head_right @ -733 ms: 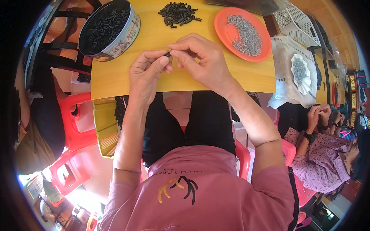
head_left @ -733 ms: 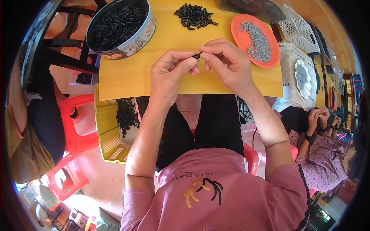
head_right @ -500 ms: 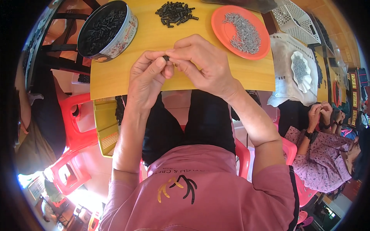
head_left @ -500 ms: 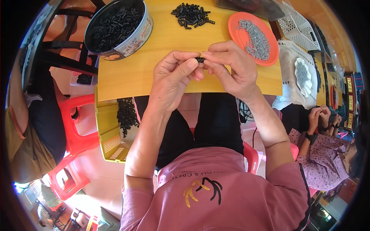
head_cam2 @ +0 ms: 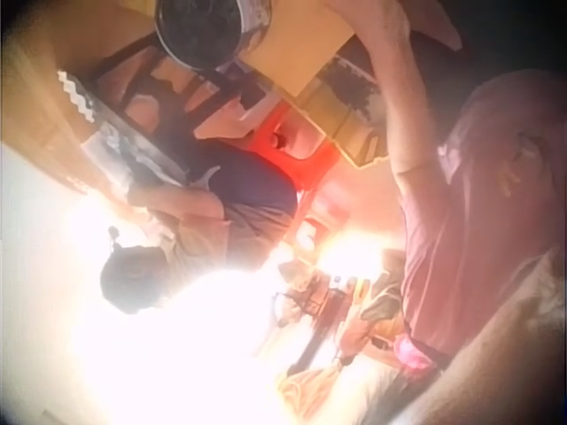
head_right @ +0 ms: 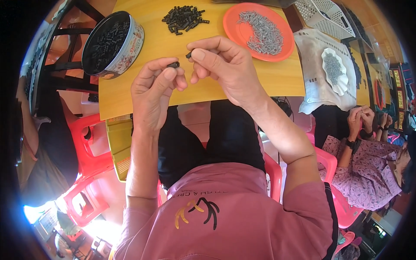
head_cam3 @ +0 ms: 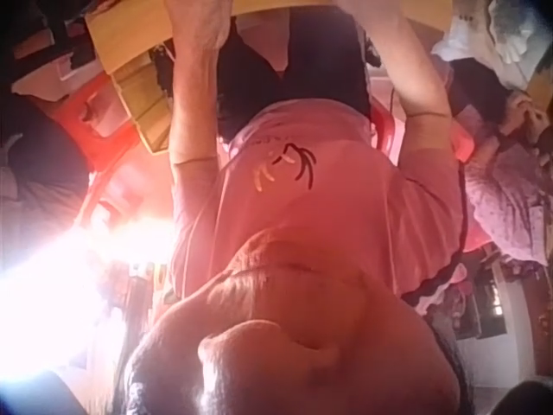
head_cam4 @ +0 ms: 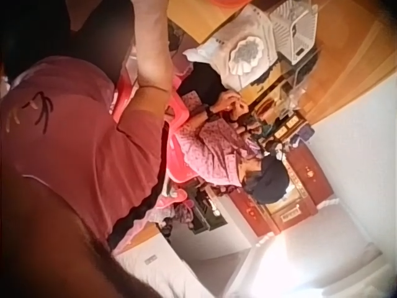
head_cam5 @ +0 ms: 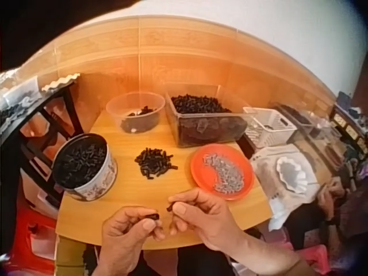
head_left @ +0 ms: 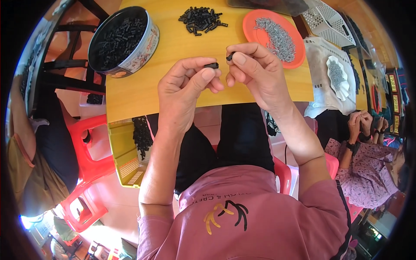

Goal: The person assembles small plastic components by inserting metal pins into plastic pieces by hand, then scoops additional plastic pieces from a container onto the table and fits them together.

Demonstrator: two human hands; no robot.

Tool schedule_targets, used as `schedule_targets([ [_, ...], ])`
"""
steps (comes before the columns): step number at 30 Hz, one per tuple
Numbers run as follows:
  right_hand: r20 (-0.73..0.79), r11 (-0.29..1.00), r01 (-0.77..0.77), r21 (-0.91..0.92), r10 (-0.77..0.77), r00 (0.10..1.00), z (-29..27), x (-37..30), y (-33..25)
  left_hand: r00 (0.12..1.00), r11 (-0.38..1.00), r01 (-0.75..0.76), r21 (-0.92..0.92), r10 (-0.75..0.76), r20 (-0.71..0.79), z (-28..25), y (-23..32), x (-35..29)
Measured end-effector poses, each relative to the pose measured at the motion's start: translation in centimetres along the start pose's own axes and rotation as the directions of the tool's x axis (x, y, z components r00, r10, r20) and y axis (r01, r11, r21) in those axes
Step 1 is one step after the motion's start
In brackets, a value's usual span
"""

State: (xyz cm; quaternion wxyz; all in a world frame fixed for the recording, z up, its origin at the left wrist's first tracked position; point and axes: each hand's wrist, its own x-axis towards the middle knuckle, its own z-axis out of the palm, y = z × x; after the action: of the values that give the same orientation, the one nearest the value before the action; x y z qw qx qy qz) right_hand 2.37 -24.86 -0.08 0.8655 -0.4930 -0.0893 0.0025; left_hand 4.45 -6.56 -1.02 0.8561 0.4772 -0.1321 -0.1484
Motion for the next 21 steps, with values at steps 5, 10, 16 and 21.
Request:
schedule_targets([
  [5,-0.003,0.974,-0.091,0.210,0.094,0.996,0.5,0.1,-0.3,1.000,0.988,0.003,-0.153,-0.002,0.003,0.6,-0.3,-0.1],
  [10,0.023,0.953,-0.131,0.273,0.130,0.991,0.6,-0.2,-0.3,0.999,0.970,-0.011,-0.243,0.022,0.039,1.3,-0.7,0.1],
  [16,-0.002,0.990,-0.049,0.130,0.050,0.999,1.1,-0.4,-0.5,1.000,0.964,-0.027,-0.266,0.030,0.008,1.8,-1.1,0.2],
  [21,-0.007,0.948,0.153,-0.279,-0.161,0.987,1.0,-0.6,-0.7,0.999,0.953,-0.018,-0.301,0.025,0.022,1.9,-1.5,0.3],
])
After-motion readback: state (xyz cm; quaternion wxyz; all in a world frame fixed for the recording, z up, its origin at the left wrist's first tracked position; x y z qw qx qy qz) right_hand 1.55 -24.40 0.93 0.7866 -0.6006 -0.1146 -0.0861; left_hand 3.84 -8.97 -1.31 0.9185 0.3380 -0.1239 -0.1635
